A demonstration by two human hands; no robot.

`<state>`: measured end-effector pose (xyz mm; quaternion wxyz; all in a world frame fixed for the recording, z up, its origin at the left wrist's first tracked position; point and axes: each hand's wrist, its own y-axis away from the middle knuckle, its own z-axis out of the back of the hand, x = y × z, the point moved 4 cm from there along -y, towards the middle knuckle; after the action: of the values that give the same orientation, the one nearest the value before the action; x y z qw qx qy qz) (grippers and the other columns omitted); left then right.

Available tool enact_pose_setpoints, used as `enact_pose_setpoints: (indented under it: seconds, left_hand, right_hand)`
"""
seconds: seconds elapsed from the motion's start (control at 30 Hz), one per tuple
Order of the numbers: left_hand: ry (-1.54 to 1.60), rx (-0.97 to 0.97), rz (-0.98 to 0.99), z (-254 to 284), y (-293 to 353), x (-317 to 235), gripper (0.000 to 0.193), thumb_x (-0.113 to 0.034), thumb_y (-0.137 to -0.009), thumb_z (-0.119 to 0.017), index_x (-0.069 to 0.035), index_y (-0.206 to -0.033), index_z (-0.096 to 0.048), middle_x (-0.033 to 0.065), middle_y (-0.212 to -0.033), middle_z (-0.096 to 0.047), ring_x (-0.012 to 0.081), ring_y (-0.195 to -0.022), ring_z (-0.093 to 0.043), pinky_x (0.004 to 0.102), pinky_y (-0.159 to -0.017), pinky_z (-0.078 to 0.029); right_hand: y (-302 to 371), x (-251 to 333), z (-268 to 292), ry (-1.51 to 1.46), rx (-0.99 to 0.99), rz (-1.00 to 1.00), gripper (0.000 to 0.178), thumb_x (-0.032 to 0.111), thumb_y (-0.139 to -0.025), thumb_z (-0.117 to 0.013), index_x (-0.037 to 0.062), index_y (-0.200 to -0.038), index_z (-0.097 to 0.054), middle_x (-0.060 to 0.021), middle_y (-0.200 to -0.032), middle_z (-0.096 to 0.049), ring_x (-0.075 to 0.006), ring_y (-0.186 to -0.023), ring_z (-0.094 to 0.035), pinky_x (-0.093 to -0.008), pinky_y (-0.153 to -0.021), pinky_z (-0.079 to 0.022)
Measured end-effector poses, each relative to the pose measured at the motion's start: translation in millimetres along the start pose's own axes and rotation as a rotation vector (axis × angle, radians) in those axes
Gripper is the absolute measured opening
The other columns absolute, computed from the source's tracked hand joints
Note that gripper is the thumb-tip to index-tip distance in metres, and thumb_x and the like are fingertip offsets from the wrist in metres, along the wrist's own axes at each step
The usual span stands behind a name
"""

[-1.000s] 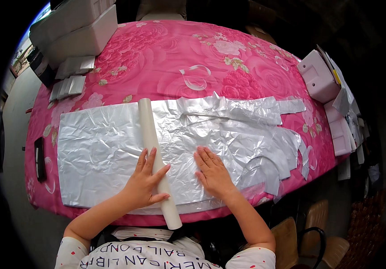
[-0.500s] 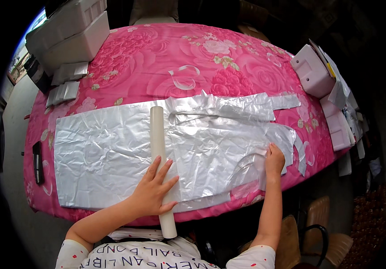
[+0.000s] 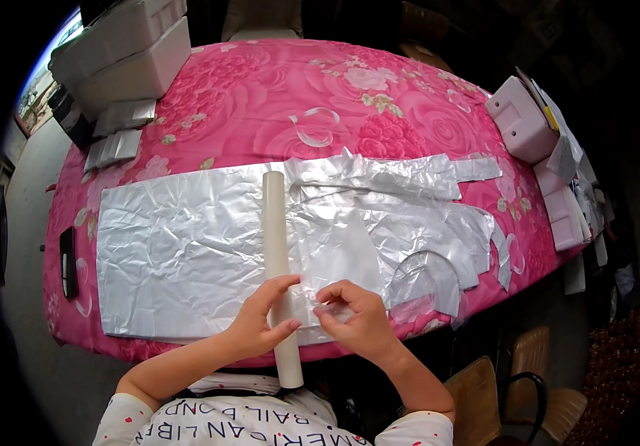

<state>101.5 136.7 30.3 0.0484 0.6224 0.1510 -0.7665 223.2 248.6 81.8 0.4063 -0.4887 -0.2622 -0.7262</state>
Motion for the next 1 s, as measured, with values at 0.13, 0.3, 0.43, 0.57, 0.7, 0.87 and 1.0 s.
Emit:
enact_pose_setpoints:
  seconds: [0.13,0.3,0.43,0.57,0.7,0.87,1.0]
  left_hand:
    - [0.558,0.033,0.565,22,5,4,0.029,-0.01,-0.086,-0.06,0.002,-0.111,-0.053,0.0112,-0.095,-0.063,0.0165,-0.084,-0.062,0.0284,-0.072,-0.052]
    - [0.35,-0.133,0.725,141,60,46,0.014,-0.009,-0.083,-0.063,0.001,-0.092,-0.06,0.0084,-0.081,-0.064,0.0132,-0.071,-0.062,0.0269,-0.066,-0.052]
    - [0.129,-0.23,0.803,222,109,48,0.011,-0.006,-0.079,-0.063,0.001,-0.089,-0.06,0.0071,-0.077,-0.064,0.0117,-0.066,-0.06,0.0242,-0.061,-0.049]
    - [-0.016,-0.264,0.854,260,125,42,0.011,-0.005,-0.078,-0.062,0.001,-0.087,-0.06,0.0063,-0.078,-0.064,0.0105,-0.066,-0.059,0.0222,-0.061,-0.047]
    - [-0.563,-0.249,0.757,269,123,23,0.016,0.0,-0.073,-0.06,0.003,-0.089,-0.059,0.0083,-0.082,-0.063,0.017,-0.076,-0.06,0.0268,-0.067,-0.048]
    - [-1.041,-0.234,0.131,189,73,-21,0.039,0.006,-0.07,-0.057,-0.001,-0.108,-0.054,0.0151,-0.116,-0.052,0.0343,-0.108,-0.048,0.0393,-0.092,-0.04]
    - [-0.721,-0.126,-0.14,91,29,-16,0.047,0.001,-0.074,-0.059,0.0,-0.119,-0.048,0.0157,-0.127,-0.046,0.0333,-0.118,-0.044,0.0384,-0.098,-0.038]
  right_hand:
    - [21,10,-64,0.075,0.387,0.312,0.032,0.013,-0.076,-0.068,0.0026,-0.104,-0.056,-0.0116,-0.102,-0.061,-0.0278,-0.088,-0.062,-0.0323,-0.077,-0.05]
    - [50,6,-62,0.51,0.012,0.375,0.035,0.023,-0.069,-0.075,0.0035,-0.093,-0.059,-0.0121,-0.089,-0.063,-0.0272,-0.075,-0.061,-0.0342,-0.062,-0.048]
    - [53,-6,-57,0.63,0.01,-0.008,0.046,0.042,-0.067,-0.074,0.0006,-0.081,-0.059,-0.0132,-0.079,-0.064,-0.0279,-0.067,-0.061,-0.0356,-0.059,-0.048]
    - [64,-32,-83,0.492,0.368,-0.456,0.046,0.041,-0.074,-0.067,-0.0022,-0.088,-0.061,-0.0156,-0.074,-0.065,-0.0287,-0.07,-0.065,-0.0332,-0.065,-0.05]
    - [69,-38,-75,0.3,0.316,-0.531,0.044,0.042,-0.075,-0.063,0.0024,-0.093,-0.064,-0.0157,-0.075,-0.065,-0.0304,-0.069,-0.064,-0.0352,-0.066,-0.05]
    - [73,-40,-70,0.28,0.321,-0.57,0.042,0.04,-0.075,-0.063,0.0026,-0.093,-0.063,-0.0167,-0.075,-0.065,-0.0303,-0.07,-0.064,-0.0353,-0.065,-0.049]
    - [72,-39,-70,0.27,0.321,-0.547,0.041,0.04,-0.075,-0.063,0.0032,-0.093,-0.063,-0.0165,-0.074,-0.064,-0.0304,-0.07,-0.064,-0.0352,-0.065,-0.049]
